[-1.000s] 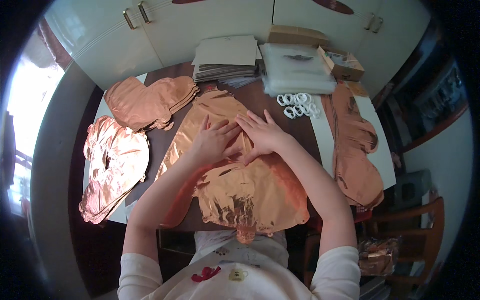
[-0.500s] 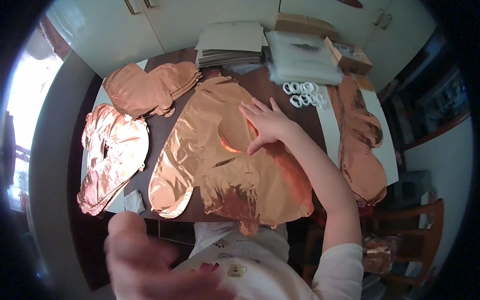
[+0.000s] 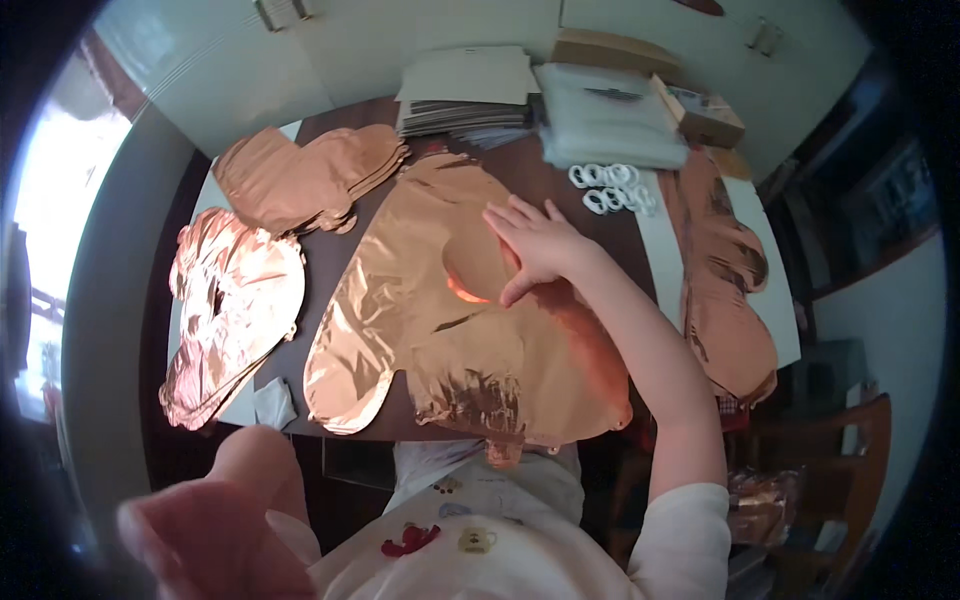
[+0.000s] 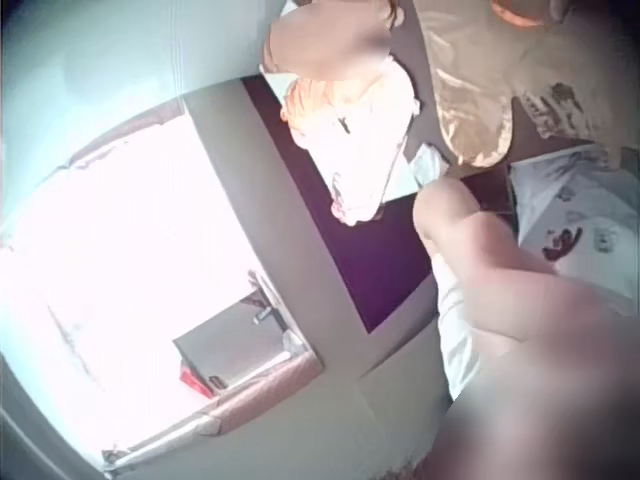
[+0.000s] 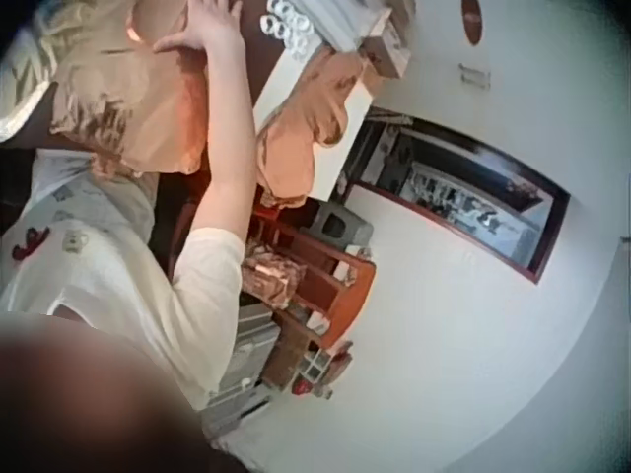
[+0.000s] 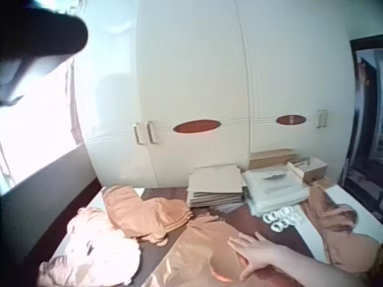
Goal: Fold a metallic letter balloon and place it into a cardboard packaging sleeve.
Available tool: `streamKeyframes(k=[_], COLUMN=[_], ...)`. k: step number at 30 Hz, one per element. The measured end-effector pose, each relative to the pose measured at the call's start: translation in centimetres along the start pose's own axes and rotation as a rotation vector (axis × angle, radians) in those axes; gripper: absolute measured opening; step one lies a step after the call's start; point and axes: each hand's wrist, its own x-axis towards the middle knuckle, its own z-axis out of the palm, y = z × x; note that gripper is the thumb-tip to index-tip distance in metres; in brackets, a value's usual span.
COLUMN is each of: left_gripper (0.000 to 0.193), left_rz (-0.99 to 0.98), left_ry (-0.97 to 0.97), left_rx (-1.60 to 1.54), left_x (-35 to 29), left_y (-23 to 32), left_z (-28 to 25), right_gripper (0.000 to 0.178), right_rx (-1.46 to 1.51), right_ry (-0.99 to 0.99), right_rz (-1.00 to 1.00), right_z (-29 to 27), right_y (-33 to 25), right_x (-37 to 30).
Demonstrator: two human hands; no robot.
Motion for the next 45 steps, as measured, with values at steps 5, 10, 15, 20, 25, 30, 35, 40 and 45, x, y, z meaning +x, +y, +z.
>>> streamKeyframes(k=[5,10,15,20,25,30,35,40,45], left_gripper=[0.028,0.038,0.058,0.065,0.066,0.066,0.068,0.071,0.073], left_rz=[-0.485,-0.592,-0.571,-0.594,-0.617,-0.622,-0.63,-0.637,-0.603], left_ry=[-0.378,-0.552,-0.775,-0.878,-0.835,-0.826,-0.849,-0.851,-0.843], left_rx=[0.024,-0.123,-0.009,0.035,0.002,-0.007,-0.034,-0.01,0.007], left_x=[-2.8,-13.4,-16.6,-18.1,-18.1,-18.2,-17.8,-18.2,-18.2], left_y=[-3.5,-9.3,-9.9,-9.9,-10.2,-10.3,-10.3,-10.2,-10.3], left_z=[2.7,12.2,14.9,15.2,15.2,15.1,15.1,14.7,15.0], right_gripper=[0.132,0.132,0.132,0.132,0.132,0.134,0.133,0.097,0.075], right_rx=[0.001,-0.022,-0.024,-0.01,-0.018,-0.03,-0.046,-0.131,-0.025], right_ry=[-0.047,-0.038,-0.067,-0.048,-0.037,-0.025,0.021,0.236,0.246], right_rz=[0.022,0.03,0.057,0.046,0.045,0.042,0.037,-0.105,-0.207], right_z=[-0.4,-0.7,-0.8,-0.7,-0.8,-0.3,0.3,0.5,4.8], right_y=[0.0,-0.7,-0.9,-0.5,-0.7,-0.7,-0.4,-3.3,-6.7], right_x=[0.0,-0.2,-0.4,-0.2,-0.4,-0.2,-0.7,-3.3,-7.8])
